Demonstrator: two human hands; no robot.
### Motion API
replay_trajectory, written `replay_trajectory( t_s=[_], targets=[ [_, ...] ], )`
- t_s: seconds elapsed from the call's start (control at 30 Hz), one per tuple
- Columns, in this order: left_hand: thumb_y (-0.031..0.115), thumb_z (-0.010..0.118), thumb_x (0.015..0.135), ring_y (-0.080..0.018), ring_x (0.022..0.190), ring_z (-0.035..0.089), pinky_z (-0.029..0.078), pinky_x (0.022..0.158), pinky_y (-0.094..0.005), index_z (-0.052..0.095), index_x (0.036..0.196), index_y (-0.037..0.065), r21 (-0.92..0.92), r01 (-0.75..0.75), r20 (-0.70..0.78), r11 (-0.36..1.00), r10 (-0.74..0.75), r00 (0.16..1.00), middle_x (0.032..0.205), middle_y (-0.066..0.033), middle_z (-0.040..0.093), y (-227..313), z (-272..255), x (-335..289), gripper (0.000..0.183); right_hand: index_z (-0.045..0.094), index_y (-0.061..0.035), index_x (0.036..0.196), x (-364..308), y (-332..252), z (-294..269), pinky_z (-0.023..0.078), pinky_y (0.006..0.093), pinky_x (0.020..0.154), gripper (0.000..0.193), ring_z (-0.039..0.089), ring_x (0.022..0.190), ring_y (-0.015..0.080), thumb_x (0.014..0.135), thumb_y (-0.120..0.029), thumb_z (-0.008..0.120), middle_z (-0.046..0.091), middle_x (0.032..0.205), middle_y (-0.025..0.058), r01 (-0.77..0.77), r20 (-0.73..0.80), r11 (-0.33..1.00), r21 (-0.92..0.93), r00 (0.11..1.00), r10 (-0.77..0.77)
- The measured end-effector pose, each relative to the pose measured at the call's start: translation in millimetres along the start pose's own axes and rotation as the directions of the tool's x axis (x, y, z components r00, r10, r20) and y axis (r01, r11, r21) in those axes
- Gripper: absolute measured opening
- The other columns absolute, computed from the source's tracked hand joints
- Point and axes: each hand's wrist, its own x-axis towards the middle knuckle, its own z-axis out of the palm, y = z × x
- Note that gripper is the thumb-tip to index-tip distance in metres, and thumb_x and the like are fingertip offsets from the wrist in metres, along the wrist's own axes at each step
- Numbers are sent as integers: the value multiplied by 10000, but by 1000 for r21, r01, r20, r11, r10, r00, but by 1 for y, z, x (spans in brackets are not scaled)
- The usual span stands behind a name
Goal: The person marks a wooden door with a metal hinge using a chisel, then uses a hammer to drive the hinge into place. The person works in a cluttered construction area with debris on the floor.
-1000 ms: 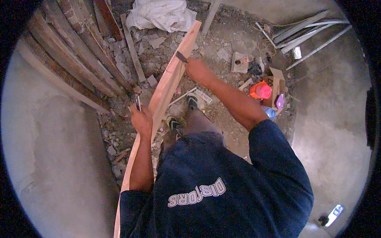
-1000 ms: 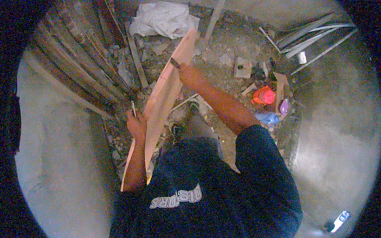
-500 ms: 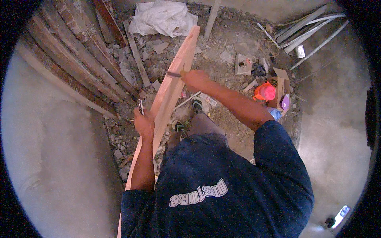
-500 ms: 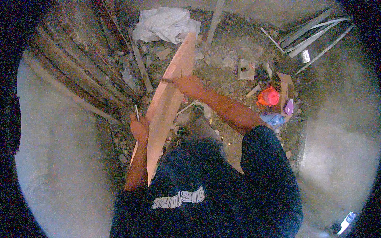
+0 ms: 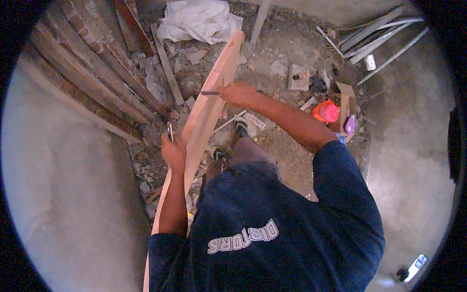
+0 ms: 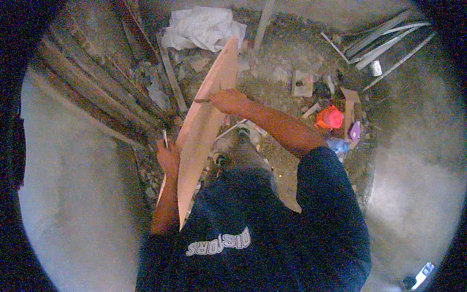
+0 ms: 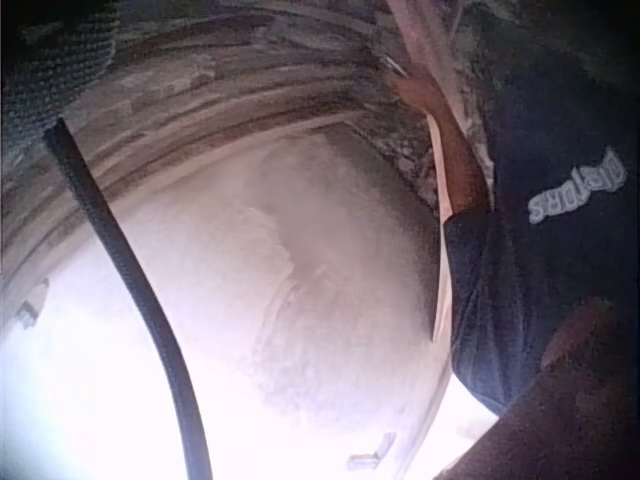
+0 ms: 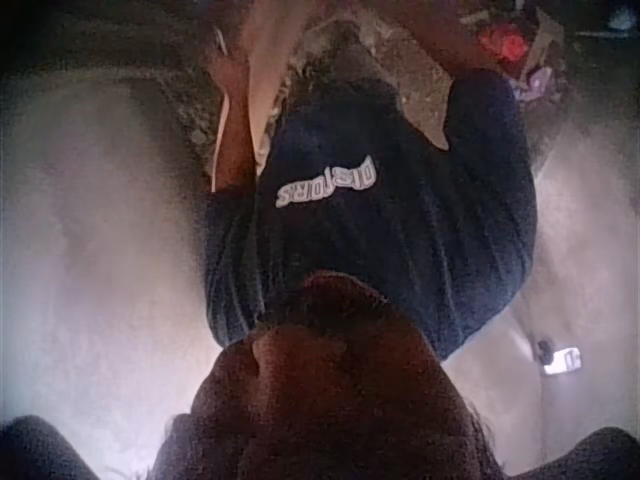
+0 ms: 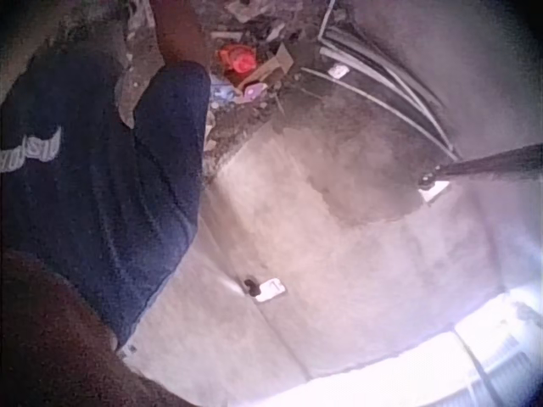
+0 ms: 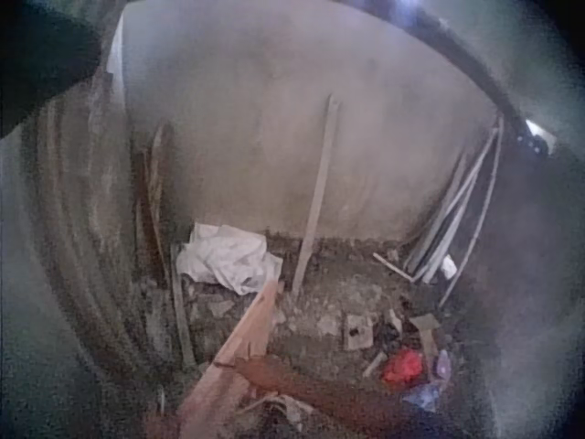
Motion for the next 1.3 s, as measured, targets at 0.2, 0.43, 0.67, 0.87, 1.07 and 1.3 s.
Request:
replay_trajectory(
  t_s=[0.2, 0.43, 0.67, 0.87, 1.07, 1.3],
  targets=[
    [251, 573, 929, -473, 856, 631, 481, 723, -554, 541, 1078, 39, -44, 2, -4, 999, -2, 1000, 939, -270, 651, -8, 7, 7, 261, 568, -86, 1144, 11, 13, -9, 544, 565, 756, 271, 688, 912, 399, 966, -271, 479, 687, 961, 217, -189, -6, 981, 49, 982, 189],
    [253, 572, 935, -475, 846, 629, 479, 706, -554, 546, 1103, 36, -60, 19, -12, 998, -20, 1000, 935, -273, 651, -8, 5, 1, 275, 545, -32, 1129, 17, 29, 6, 530, 573, 755, 291, 678, 911, 420, 976, -261, 451, 686, 949, 237, -272, -153, 944, 188, 941, 301],
    [247, 573, 932, -474, 824, 633, 478, 695, -560, 530, 1069, 25, -5, -23, -30, 1000, 23, 999, 910, -263, 643, -4, 10, -1, 264, 545, 12, 1065, 25, 28, 38, 523, 577, 748, 261, 670, 850, 466, 947, -216, 496, 668, 879, 294, -130, -344, 951, 282, 911, 227],
    [236, 579, 918, -482, 834, 627, 479, 713, -571, 508, 1083, 23, -35, -75, -33, 997, 74, 997, 938, -264, 638, 2, 6, -1, 279, 550, 39, 1014, 10, -8, 50, 529, 574, 723, 242, 671, 842, 462, 901, -176, 540, 662, 847, 290, -105, -170, 959, 264, 973, 154],
    [239, 563, 922, -484, 864, 624, 480, 728, -574, 516, 1096, 26, -19, -35, -8, 999, 35, 999, 948, -269, 639, -12, 14, 7, 280, 538, 34, 1034, 13, 15, 38, 546, 547, 715, 233, 677, 831, 444, 891, -150, 551, 665, 855, 270, -111, -263, 985, 132, 954, 143],
    [213, 575, 920, -490, 867, 623, 482, 731, -570, 507, 1116, 28, -24, -31, 3, 999, 31, 1000, 957, -261, 644, -2, 3, -2, 278, 550, 35, 1080, 29, 18, 41, 560, 515, 717, 258, 676, 807, 431, 923, -170, 535, 668, 862, 255, -184, -245, 974, 134, 946, 212]
  ],
)
